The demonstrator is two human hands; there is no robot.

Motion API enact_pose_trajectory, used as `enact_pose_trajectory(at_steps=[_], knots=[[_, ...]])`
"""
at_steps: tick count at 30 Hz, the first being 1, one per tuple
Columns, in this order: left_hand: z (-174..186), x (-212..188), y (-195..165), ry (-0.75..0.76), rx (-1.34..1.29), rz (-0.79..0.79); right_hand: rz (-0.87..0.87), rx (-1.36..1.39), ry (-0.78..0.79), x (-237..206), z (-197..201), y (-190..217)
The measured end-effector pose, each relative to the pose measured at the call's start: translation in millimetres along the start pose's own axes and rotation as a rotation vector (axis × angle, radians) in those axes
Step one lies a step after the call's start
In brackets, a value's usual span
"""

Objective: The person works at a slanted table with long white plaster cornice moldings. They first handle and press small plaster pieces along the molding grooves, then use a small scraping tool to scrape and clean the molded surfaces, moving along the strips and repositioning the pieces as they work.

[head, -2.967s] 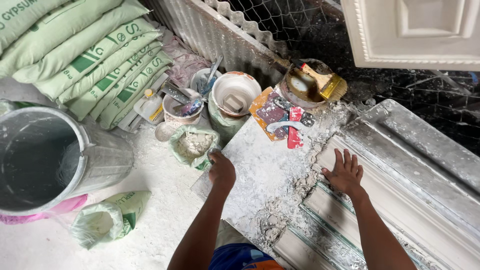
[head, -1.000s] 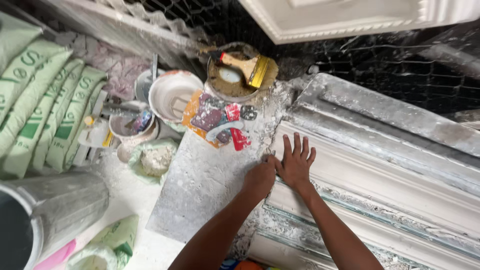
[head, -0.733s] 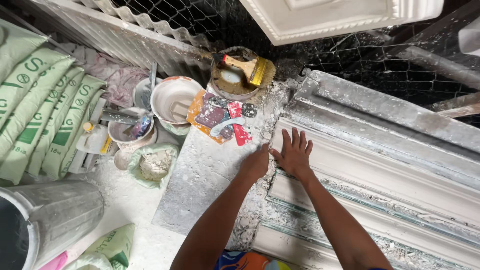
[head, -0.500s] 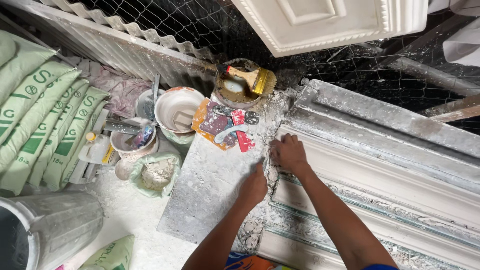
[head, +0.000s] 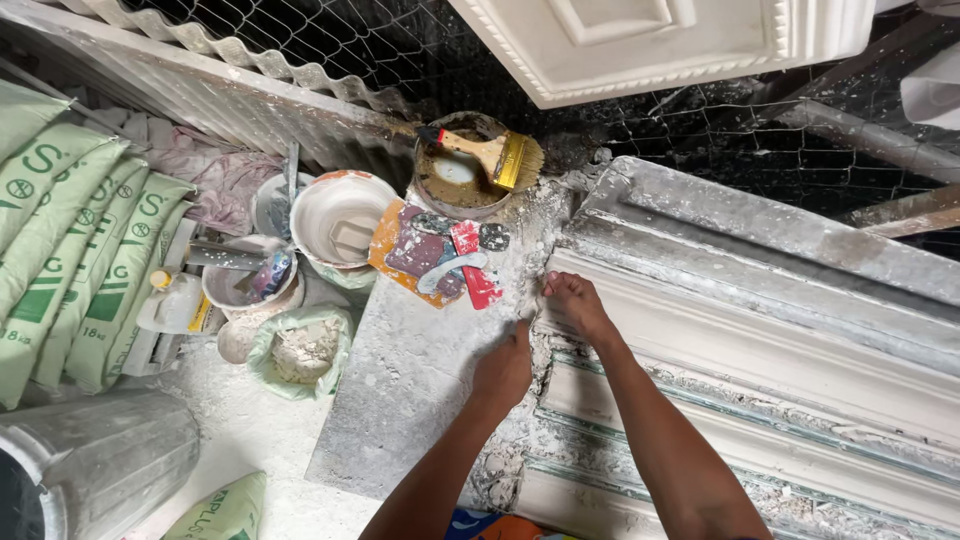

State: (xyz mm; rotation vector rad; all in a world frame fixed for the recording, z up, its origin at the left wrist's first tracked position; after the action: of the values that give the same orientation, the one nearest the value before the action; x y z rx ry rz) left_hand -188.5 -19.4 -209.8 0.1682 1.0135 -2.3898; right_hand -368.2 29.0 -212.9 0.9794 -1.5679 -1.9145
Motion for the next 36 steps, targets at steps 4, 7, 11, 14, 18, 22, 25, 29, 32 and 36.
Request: enact_pose_trajectory(at_steps=[4,7,11,14,18,22,25,29,32,36], knots=[[-11.3,14.0,-2.9,-0.046,0.122,-0.026,0.05,0.185,-0.081,0.7,6.0,-3.2],[-21.6,17.5,0.9,-0.044,0.211,-0.02,-0.095,0.218,-0.187,1.1,16.0,-9.1],[-27.9,17.4,4.1,-0.097,0.262,-0.042,-0.132,-0.059,-0.157,1.2,30.3,-9.2],[-25.2,20.3,0.8,-0.096,0.317,-0.05,0.123,-0.507,-0.17,-1.0,42.4,5.1],[-15.4,28.2,-8.6,-0.018,0.259,0.017,0.213,-0.682,-0.291,-7.0,47.8,15.6],[-16.9,33.0,-17.3,0.136,0.204,0.142,0.149,-0.712,-0.362,-9.9,40.4,12.3],[-24.4,42.8,-21.0,0.224,0.081,0.231,0.192,-0.721,-0.334,-11.1,37.3,10.1],[-20.8,76.6,-25.7,0.152,-0.057,0.196,0.406,-0.818,-0.256,-15.3,35.0,17.0],[-13.6,97.3,-18.4,0.264,0.088,0.158,0.537,-0.868,-0.225,-19.6,29.1,25.6],[-3.6,88.5,-11.8,0.145,0.145,0.064,0.505,-0.928,-0.239,-21.7,25.5,34.5]])
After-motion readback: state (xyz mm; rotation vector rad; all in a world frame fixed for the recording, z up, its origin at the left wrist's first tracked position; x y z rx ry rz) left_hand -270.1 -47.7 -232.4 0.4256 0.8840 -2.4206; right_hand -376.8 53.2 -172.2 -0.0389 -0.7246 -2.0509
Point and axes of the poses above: each hand's wrist, its own x-axis towards the middle knuckle, its own z-axis out of the back of the hand, y = z × x, the point moved 4 cm from there along x, towards the middle knuckle, and after that the axes turned 3 degrees about z, right-handed, at the moved point
